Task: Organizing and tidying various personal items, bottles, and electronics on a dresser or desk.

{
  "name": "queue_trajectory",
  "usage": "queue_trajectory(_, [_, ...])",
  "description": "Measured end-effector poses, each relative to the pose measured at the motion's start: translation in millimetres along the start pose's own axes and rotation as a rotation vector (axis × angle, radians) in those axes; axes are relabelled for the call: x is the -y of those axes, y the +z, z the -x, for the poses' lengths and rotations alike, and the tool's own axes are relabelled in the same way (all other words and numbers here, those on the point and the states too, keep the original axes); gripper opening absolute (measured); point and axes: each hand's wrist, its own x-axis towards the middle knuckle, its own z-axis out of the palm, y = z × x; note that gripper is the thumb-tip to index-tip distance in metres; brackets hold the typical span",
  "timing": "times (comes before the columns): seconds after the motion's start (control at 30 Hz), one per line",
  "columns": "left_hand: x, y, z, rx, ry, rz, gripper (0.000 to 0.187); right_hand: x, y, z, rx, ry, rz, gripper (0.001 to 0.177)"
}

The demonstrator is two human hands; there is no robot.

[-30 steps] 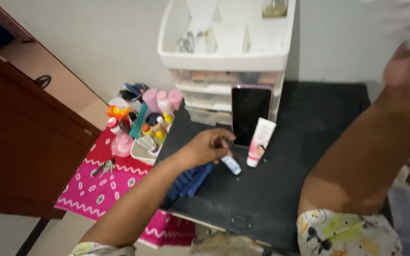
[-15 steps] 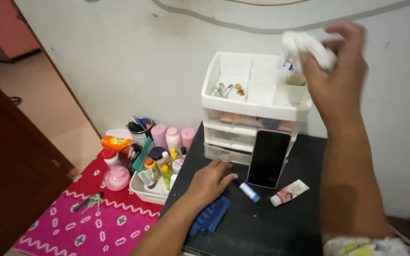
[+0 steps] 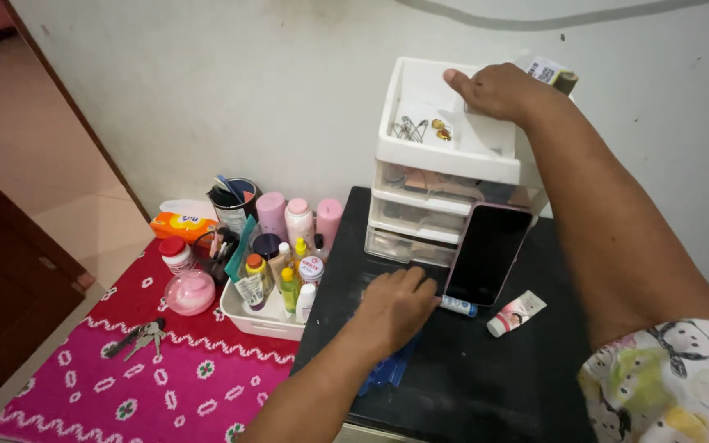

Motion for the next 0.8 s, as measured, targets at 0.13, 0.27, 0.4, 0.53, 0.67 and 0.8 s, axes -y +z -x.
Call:
queue_trajectory(0.13, [3, 12, 4, 0.079, 0.037, -0.011, 0.016, -9, 7, -24, 0.050, 0.029, -0.025, 0.088])
queue_trajectory(0.27, [3, 15, 6, 0.123, 0.058, -0.047, 0.015, -16, 7, -44, 0.160, -0.097, 0.131, 0.078])
queue_trajectory(0.4, [4, 14, 8, 0.130, 0.069, -0.080, 0.015, -17, 10, -54, 0.190, 0.067, 0.103, 0.059])
queue_trajectory(0.53, [5, 11, 7, 0.114, 0.075, -0.122, 0.016, -38, 19, -82, 0.128, -0.007, 0.055, 0.058])
queue_trajectory(0.67, [6, 8, 7, 0.122, 0.074, -0.151, 0.016, -13, 7, -60, 0.110, 0.011, 0.078, 0.059])
queue_trajectory(0.8, [7, 9, 9, 0.118, 0.082, -0.129, 0.014, 1, 2, -45, 0.146, 0.092, 0.151, 0.071])
